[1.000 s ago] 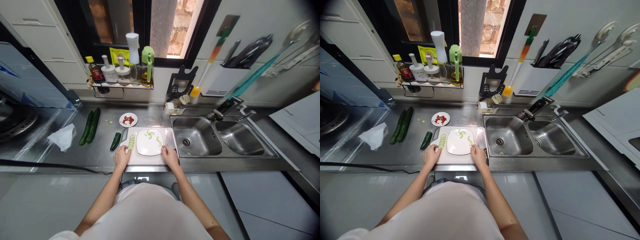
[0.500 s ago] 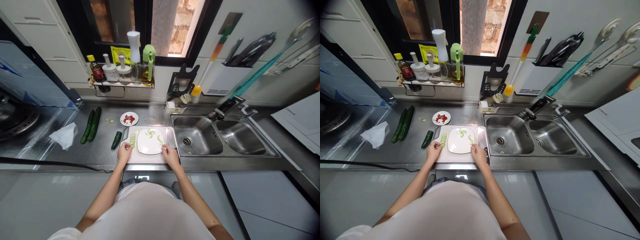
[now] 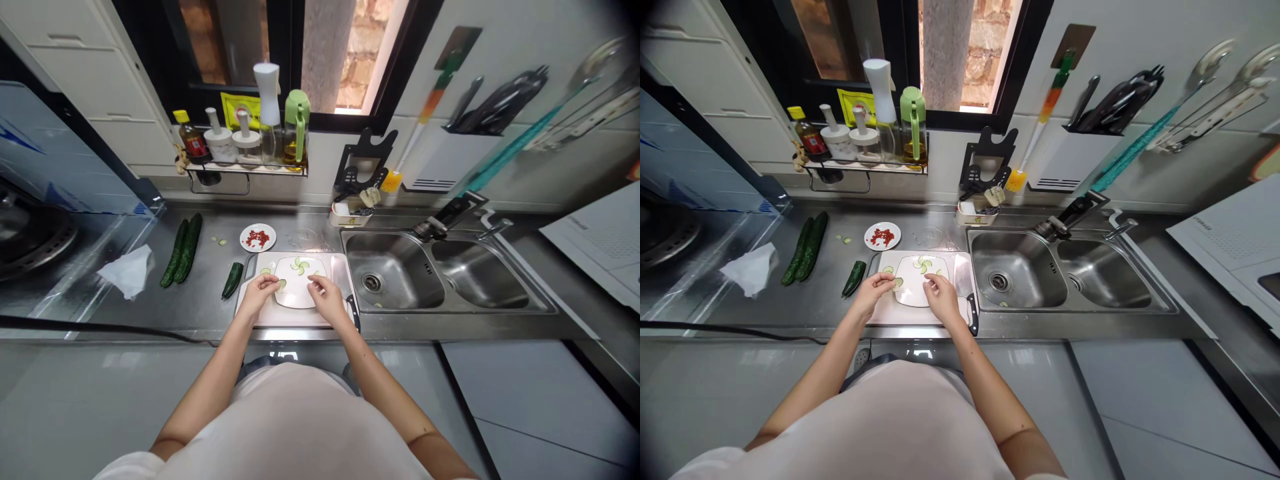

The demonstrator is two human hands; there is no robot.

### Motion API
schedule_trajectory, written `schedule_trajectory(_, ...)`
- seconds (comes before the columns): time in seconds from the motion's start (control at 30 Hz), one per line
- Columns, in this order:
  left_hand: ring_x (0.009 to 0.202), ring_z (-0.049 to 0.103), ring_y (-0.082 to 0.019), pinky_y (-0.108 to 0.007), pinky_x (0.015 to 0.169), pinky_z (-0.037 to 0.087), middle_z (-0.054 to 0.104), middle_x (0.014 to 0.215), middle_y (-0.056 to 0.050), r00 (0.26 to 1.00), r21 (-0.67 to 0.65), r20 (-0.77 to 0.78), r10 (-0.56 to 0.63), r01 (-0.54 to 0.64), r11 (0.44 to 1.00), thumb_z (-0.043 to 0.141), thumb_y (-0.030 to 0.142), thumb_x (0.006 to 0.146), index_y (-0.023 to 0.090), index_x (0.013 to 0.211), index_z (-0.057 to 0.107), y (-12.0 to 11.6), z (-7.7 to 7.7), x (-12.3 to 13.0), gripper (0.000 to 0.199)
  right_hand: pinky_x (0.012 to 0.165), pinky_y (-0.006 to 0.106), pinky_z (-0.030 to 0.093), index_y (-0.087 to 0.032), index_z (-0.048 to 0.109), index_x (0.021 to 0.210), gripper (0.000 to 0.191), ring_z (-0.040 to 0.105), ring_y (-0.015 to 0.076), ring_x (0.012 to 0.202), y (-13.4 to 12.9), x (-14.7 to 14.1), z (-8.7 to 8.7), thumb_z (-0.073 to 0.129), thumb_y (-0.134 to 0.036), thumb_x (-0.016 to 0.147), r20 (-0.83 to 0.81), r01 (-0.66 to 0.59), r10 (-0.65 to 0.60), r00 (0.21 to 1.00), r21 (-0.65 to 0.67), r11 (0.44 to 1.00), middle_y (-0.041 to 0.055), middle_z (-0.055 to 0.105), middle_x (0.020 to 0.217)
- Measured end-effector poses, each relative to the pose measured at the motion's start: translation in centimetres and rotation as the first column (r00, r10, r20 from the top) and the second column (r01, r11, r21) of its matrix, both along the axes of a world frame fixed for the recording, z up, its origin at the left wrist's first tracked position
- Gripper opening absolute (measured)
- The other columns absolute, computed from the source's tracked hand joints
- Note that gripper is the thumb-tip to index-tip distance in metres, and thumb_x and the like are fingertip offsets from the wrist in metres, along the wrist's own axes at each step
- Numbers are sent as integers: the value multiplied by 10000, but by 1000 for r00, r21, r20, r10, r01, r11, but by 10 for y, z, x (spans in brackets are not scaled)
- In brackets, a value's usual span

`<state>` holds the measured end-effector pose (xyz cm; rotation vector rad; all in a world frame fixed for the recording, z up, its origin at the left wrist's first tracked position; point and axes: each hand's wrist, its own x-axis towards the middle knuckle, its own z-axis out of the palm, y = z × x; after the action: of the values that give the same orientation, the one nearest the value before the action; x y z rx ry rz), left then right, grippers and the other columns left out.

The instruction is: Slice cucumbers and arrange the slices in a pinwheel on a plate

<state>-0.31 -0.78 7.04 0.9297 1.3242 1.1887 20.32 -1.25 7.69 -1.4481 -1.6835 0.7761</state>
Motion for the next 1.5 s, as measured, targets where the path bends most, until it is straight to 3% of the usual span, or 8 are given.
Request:
schedule_trajectory(0.23,682,573,-116,-204,601,408,613,695,4,989,-53,119,-87,93,994,786,307,560,160,770,632,-7,26,18,298,699,262,469,-219,675,1032,252,590,172,938,5,-26,10,560,-315,830,-152,-149,146,977,-6,989,60,672,1016)
schedule_trajectory(0.37,670,562,-118,-203,569,389,616,704,-3,986,-34,124,-111,116,993,793,337,551,164,762,623,-9,28,22,321,691,263,463,-204,669,861,166,597,169,893,8,-30,9,554,-317,819,-181,-157,149,972,-27,987,40,676,907)
schedule_trajectory(0.53,601,525,-86,-172,480,320,630,734,-19,996,-78,63,-66,70,994,761,466,614,160,835,617,-12,21,25,404,691,259,455,-187,633,800,175,596,151,803,11,-27,12,538,-334,810,-269,-161,133,954,-85,983,21,667,821)
schedule_trajectory(0.73,460,480,-45,-128,400,230,611,673,11,926,-305,362,-113,232,924,647,621,717,196,972,543,-17,18,31,507,693,250,445,-183,608,783,183,584,147,806,9,-22,21,543,-353,804,-308,-178,142,941,-92,980,21,651,813)
schedule_trajectory(0.87,484,512,-47,-122,401,260,603,692,25,863,-307,485,-138,316,898,704,471,715,212,1040,551,-14,22,33,442,690,245,446,-182,614,785,180,585,144,808,9,-16,23,547,-348,800,-268,-219,188,945,-91,971,18,652,817)
schedule_trajectory(1.1,531,519,-42,-121,421,275,611,749,16,896,-242,416,-156,274,931,765,311,629,204,1076,560,-9,26,32,503,665,235,445,-177,636,779,161,589,137,797,17,-3,30,564,-319,801,-180,-344,322,929,-103,933,15,657,824)
schedule_trajectory(1.33,519,474,-42,-134,434,237,560,662,48,931,-181,336,-144,214,960,774,275,580,202,1097,567,-9,29,37,561,661,243,453,-174,629,743,158,588,131,736,20,-2,30,547,-299,793,-180,-353,326,928,-151,923,9,647,764)
schedule_trajectory(1.5,520,435,-53,-167,494,288,468,581,82,973,-29,185,-137,145,989,759,307,590,180,1069,581,-8,26,41,527,668,247,447,-170,623,718,142,567,123,689,22,-2,30,541,-276,768,-191,-356,323,927,-171,919,-7,623,703)
